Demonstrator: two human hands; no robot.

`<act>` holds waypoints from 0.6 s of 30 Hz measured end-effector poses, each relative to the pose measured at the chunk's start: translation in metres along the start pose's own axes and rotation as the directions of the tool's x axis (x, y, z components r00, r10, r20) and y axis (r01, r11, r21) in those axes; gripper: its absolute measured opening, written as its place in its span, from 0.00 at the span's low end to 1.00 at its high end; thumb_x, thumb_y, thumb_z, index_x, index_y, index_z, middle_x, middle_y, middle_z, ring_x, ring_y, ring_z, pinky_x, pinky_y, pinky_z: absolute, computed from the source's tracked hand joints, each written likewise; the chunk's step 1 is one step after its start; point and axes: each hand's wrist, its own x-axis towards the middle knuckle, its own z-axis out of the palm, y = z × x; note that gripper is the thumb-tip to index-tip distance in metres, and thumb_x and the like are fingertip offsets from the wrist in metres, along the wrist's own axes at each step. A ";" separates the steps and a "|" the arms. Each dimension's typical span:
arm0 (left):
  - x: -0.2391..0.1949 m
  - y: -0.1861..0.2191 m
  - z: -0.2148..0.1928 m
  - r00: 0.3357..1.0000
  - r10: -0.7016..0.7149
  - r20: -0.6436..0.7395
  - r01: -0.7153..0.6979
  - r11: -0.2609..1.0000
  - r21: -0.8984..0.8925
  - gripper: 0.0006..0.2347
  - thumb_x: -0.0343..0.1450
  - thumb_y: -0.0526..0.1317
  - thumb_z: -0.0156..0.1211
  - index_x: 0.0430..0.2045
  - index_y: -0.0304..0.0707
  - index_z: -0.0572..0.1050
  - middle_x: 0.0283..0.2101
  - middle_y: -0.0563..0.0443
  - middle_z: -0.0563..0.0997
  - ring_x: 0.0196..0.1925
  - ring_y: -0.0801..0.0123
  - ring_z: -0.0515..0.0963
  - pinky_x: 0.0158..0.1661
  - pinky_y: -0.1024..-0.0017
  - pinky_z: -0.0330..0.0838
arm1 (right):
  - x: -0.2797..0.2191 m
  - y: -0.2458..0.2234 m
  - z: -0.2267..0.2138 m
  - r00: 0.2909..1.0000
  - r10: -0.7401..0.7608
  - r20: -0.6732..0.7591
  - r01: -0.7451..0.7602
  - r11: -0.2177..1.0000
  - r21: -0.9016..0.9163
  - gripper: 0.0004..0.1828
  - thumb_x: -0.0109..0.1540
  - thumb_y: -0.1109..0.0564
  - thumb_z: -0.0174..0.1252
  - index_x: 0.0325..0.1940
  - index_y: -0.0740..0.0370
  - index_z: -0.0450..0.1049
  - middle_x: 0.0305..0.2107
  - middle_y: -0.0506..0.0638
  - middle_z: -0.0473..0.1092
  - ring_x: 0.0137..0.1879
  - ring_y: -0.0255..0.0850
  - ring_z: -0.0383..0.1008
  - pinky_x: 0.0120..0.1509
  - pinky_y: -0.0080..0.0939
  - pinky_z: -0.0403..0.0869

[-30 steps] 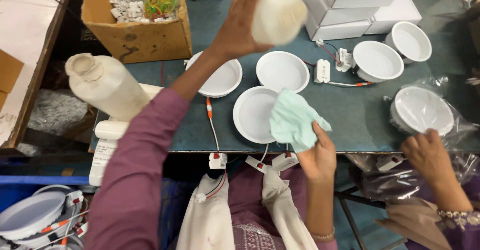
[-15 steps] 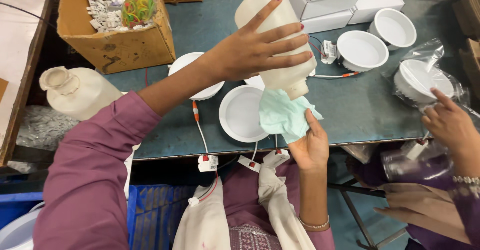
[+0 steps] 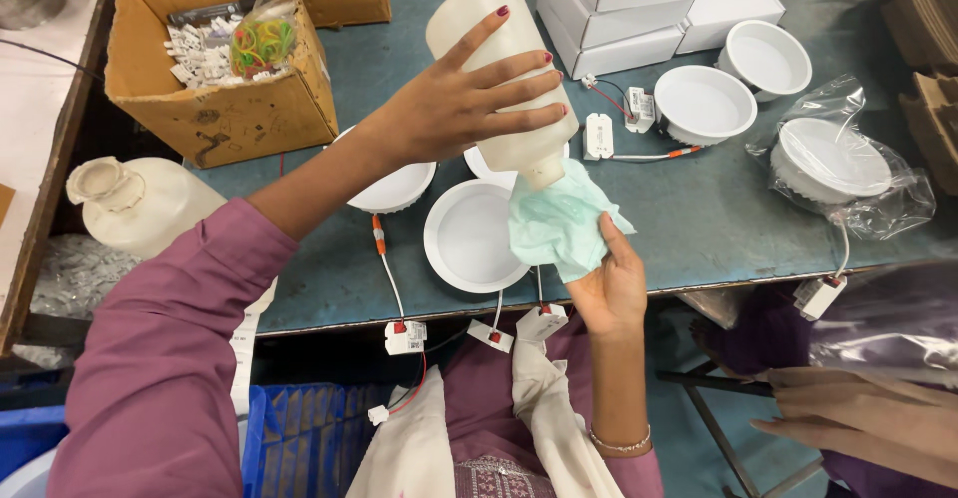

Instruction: The person assembles white LED light fixtures by attaching small white labels to the back of each unit and connecting power adapters. They then wipe the surface of the lights with a cloth and place the finished units into a blue crate.

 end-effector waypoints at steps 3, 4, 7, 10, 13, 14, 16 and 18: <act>-0.001 -0.003 0.008 1.000 -0.029 0.007 0.030 0.999 -0.042 0.35 0.67 0.37 0.69 0.72 0.59 0.63 0.70 0.59 0.69 0.75 0.67 0.64 0.75 0.43 0.42 | 0.004 0.003 0.003 1.000 0.019 0.018 -0.019 1.000 0.020 0.22 0.72 0.56 0.48 0.68 0.71 0.64 0.61 0.58 0.69 0.67 0.47 0.70 0.73 0.51 0.66; -0.002 -0.004 0.012 0.997 -0.076 0.001 0.075 0.988 -0.136 0.35 0.66 0.38 0.71 0.71 0.57 0.63 0.70 0.57 0.69 0.75 0.66 0.64 0.75 0.41 0.41 | 0.005 0.004 0.004 0.999 0.020 0.039 -0.021 1.000 0.015 0.22 0.72 0.56 0.47 0.68 0.71 0.64 0.61 0.58 0.69 0.67 0.47 0.70 0.73 0.51 0.66; -0.007 -0.008 0.031 0.975 -0.221 0.013 0.210 0.904 -0.372 0.38 0.63 0.40 0.75 0.70 0.51 0.62 0.68 0.53 0.69 0.74 0.63 0.64 0.74 0.39 0.40 | 0.012 0.005 0.006 0.997 0.024 0.078 -0.024 1.000 -0.002 0.23 0.71 0.56 0.46 0.67 0.72 0.64 0.61 0.59 0.70 0.66 0.48 0.70 0.73 0.51 0.66; -0.021 -0.012 0.061 0.921 -0.385 0.054 0.352 0.765 -0.539 0.42 0.57 0.42 0.79 0.68 0.48 0.60 0.67 0.53 0.69 0.74 0.61 0.65 0.73 0.40 0.40 | 0.024 0.002 0.008 0.995 0.032 0.096 -0.033 0.999 0.011 0.23 0.71 0.56 0.45 0.68 0.71 0.63 0.61 0.59 0.70 0.66 0.49 0.71 0.72 0.52 0.67; -0.044 -0.020 0.101 0.798 -0.588 0.130 0.490 0.508 -0.709 0.46 0.54 0.42 0.85 0.66 0.45 0.58 0.66 0.49 0.69 0.71 0.57 0.67 0.70 0.45 0.48 | 0.043 0.001 0.016 0.987 0.070 0.142 -0.078 0.995 0.055 0.23 0.73 0.56 0.46 0.69 0.72 0.63 0.62 0.59 0.69 0.67 0.49 0.71 0.73 0.52 0.67; -0.052 -0.023 0.118 0.733 -0.660 0.164 0.524 0.393 -0.756 0.46 0.54 0.42 0.85 0.66 0.46 0.57 0.66 0.48 0.68 0.71 0.56 0.67 0.70 0.51 0.56 | 0.048 0.001 0.018 0.986 0.083 0.142 -0.090 0.995 0.042 0.22 0.73 0.56 0.46 0.69 0.71 0.63 0.62 0.58 0.69 0.66 0.49 0.71 0.73 0.52 0.68; -0.069 -0.031 0.153 0.601 -0.766 0.228 0.567 0.207 -0.797 0.48 0.53 0.39 0.85 0.67 0.45 0.55 0.67 0.45 0.68 0.71 0.54 0.68 0.69 0.57 0.64 | 0.053 0.003 0.024 0.991 0.026 0.132 -0.026 1.000 -0.001 0.22 0.72 0.56 0.46 0.67 0.71 0.63 0.61 0.58 0.69 0.65 0.49 0.72 0.72 0.52 0.69; -0.087 -0.040 0.187 0.465 -0.839 0.280 0.597 0.064 -0.799 0.51 0.53 0.37 0.86 0.68 0.44 0.52 0.66 0.43 0.69 0.70 0.53 0.68 0.68 0.60 0.64 | 0.052 0.008 0.027 0.987 -0.114 0.115 0.122 0.990 -0.068 0.22 0.70 0.55 0.46 0.65 0.71 0.65 0.59 0.59 0.71 0.63 0.49 0.73 0.69 0.52 0.70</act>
